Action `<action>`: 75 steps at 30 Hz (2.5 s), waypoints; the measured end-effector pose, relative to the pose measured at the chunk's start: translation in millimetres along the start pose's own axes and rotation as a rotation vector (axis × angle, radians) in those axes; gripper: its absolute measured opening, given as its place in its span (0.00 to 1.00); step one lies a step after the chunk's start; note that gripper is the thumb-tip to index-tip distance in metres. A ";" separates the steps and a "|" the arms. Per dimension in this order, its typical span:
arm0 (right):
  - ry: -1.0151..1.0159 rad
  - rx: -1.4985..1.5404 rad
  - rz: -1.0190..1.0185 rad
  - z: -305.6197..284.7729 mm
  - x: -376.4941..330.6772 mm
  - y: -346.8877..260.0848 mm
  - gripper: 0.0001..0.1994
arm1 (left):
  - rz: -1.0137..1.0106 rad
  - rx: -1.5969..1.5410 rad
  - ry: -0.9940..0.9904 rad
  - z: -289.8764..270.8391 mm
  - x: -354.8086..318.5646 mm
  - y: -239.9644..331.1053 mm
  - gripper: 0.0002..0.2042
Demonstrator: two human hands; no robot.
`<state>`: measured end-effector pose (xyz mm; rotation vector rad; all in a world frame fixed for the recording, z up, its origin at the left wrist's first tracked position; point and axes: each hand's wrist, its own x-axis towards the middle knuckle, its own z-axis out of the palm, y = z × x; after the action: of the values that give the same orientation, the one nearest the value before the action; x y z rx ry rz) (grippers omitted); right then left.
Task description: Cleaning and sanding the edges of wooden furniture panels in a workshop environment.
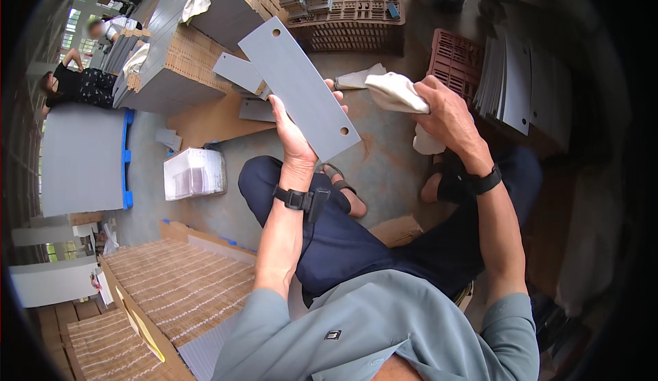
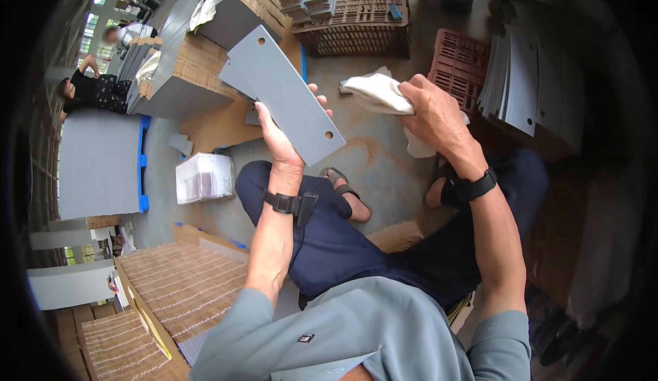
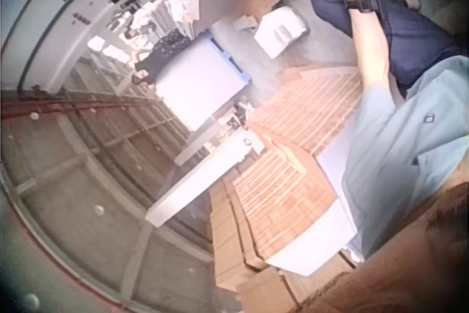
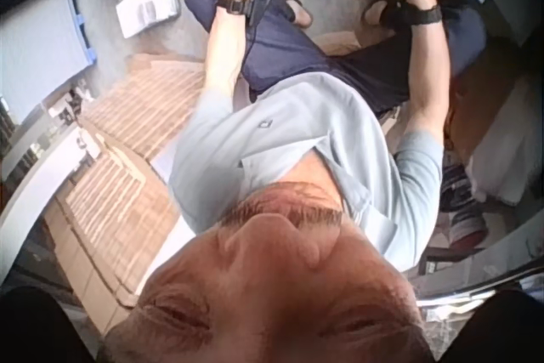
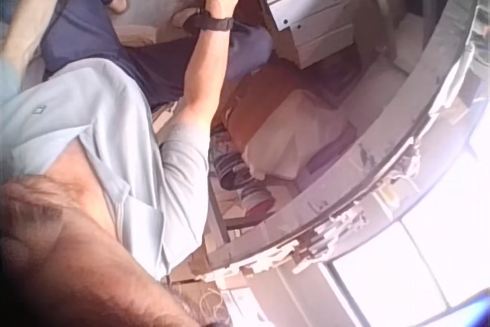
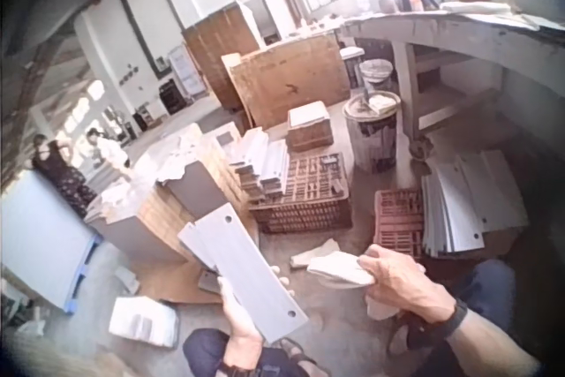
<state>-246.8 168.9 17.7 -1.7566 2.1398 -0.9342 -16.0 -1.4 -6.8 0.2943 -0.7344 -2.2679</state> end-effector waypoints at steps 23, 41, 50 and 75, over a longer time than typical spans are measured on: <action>0.168 0.265 -0.081 16.1 18.1 -30.8 0.17 | -0.053 0.238 0.005 0.1 1.4 -20.2 0.41; 0.356 0.211 -0.316 57.8 46.0 -33.2 0.30 | -0.169 0.942 -0.168 -44.5 -65.1 -59.2 0.38; 0.401 0.739 0.224 32.0 60.9 5.1 0.20 | -0.681 -0.215 -0.247 -43.2 -48.9 -71.0 0.27; -0.763 0.429 -0.475 40.5 -20.0 -67.4 0.24 | -0.462 0.137 -0.041 7.0 -21.4 -43.8 0.41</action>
<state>-165.8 168.6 21.9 -1.9727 1.0004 -0.5912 -28.6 41.8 -26.9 0.5301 -0.9201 -2.6649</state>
